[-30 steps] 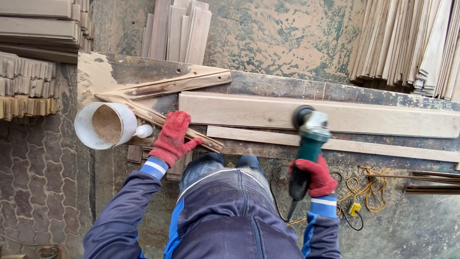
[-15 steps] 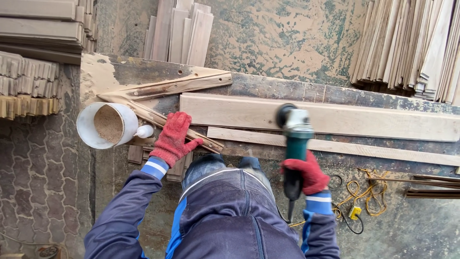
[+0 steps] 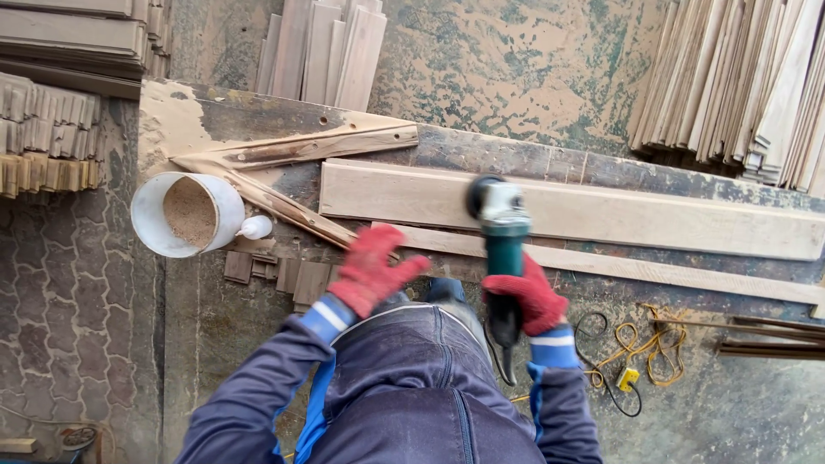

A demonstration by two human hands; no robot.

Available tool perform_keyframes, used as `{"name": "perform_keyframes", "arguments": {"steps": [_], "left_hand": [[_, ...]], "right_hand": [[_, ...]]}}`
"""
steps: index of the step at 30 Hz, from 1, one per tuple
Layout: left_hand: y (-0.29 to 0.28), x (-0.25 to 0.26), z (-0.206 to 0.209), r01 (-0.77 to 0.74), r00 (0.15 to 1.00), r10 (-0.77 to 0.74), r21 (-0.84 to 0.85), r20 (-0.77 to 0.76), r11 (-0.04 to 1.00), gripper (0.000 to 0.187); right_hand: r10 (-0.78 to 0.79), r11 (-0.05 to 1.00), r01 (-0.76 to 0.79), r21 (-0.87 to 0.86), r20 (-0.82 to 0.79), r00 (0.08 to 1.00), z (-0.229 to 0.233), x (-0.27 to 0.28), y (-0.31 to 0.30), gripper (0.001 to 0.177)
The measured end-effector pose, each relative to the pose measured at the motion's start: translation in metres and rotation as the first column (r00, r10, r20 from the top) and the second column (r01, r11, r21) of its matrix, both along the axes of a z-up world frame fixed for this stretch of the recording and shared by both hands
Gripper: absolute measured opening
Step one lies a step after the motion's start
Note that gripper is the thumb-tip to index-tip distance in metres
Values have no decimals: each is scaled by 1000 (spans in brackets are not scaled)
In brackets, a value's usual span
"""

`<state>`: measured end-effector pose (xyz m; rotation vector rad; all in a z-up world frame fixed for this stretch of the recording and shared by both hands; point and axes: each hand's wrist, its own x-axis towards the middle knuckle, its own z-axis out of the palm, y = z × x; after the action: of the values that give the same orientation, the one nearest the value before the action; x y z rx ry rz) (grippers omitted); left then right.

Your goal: Using an angle grinder with a sanding disc to smooth a long piece of wood on a workbench.

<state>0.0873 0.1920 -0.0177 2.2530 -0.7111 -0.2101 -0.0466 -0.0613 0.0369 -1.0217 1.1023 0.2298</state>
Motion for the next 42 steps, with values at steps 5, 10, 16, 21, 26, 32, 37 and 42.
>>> {"name": "perform_keyframes", "arguments": {"steps": [5,10,16,21,26,32,37,42], "left_hand": [[-101,-46,20,-500,1,35,30,-999,866,79],[-146,-69,-21,-648,-118,3,79,-993,758,60],[-229,-106,7,-468,-139,-81,-7,-987,884,53],[-267,-128,5,-415,-140,-83,-18,-987,910,54],[-245,-120,11,-445,-132,-40,23,-990,895,57],[-173,-97,1,-657,-134,8,95,-991,748,57],[-178,-103,24,-773,-1,291,186,-957,606,64],[-217,-107,9,-659,-125,-2,82,-992,747,46]], "right_hand": [[290,957,-288,-35,82,953,2,36,34,57],[314,943,-319,-96,-60,947,-21,-9,12,72],[-32,992,32,-120,-2,999,-35,-85,-39,72],[-122,981,121,-152,2,992,-65,-130,-82,66],[-78,988,79,-135,15,997,-52,-110,-61,65],[163,982,-159,-104,32,986,-26,-53,-7,69],[429,872,-445,-202,-122,895,-19,-33,0,77],[110,982,-109,-156,-4,994,-25,-70,-29,66]]}}
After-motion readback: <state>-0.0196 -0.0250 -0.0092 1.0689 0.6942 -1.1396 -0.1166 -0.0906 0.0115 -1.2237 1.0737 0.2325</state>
